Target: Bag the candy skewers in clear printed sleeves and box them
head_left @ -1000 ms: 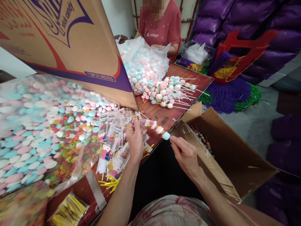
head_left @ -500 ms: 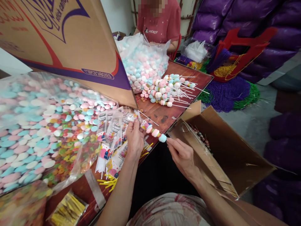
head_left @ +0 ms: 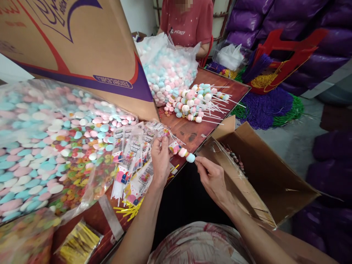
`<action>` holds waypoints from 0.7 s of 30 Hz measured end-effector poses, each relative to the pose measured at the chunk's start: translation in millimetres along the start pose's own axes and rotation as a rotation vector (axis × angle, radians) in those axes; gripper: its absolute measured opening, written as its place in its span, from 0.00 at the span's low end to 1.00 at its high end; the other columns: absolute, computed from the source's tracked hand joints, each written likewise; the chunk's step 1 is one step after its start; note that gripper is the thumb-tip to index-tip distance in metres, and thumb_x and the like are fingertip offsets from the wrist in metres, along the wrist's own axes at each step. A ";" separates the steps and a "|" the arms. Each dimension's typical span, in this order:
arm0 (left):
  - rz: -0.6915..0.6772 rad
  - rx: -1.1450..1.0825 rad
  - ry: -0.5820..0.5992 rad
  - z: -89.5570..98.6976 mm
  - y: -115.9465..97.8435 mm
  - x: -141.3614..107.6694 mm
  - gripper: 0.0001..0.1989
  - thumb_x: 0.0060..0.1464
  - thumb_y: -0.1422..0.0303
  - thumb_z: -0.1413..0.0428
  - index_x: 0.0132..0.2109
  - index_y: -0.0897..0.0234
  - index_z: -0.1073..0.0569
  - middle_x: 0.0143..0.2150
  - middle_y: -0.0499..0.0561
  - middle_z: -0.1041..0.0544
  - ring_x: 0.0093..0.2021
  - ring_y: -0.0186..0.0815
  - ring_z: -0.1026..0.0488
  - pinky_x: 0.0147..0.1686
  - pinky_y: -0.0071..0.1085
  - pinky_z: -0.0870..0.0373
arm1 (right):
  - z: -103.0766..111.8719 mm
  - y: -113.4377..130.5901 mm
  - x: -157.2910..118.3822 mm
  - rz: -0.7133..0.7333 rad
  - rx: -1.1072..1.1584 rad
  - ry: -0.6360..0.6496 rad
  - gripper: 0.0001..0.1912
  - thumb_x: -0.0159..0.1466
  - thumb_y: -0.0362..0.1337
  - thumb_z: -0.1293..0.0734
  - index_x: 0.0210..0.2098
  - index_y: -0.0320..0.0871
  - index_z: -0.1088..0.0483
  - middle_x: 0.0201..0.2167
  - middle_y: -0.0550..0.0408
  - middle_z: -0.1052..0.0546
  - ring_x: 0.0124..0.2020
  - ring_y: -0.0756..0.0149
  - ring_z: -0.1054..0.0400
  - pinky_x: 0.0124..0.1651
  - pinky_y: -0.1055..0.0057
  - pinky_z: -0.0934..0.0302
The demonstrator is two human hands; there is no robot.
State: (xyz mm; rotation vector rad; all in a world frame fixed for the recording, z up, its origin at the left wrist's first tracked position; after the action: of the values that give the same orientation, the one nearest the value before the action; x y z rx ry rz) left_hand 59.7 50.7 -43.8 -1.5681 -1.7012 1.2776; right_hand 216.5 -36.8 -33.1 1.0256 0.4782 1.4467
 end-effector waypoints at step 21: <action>0.115 0.097 0.226 -7.9 0.1 -17.5 0.17 0.51 0.54 0.37 0.36 0.64 0.27 0.34 0.52 0.22 0.38 0.39 0.20 0.34 0.29 0.24 | -42.3 10.6 -11.1 -0.633 0.831 0.231 0.13 0.65 0.46 0.36 0.30 0.44 0.36 0.17 0.66 0.41 0.16 0.77 0.56 0.19 0.76 0.60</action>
State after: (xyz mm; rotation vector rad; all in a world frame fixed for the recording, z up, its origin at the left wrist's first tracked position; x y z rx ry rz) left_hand 70.2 36.5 -36.3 -1.7017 -1.4083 1.1689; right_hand 174.9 -37.3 -50.0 1.1799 1.5070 0.7749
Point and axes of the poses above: each hand's wrist, its own x-axis towards the middle knuckle, its own z-axis out of the back of the hand, y = z × x, the point moved 4 cm from there along x, towards the middle knuckle
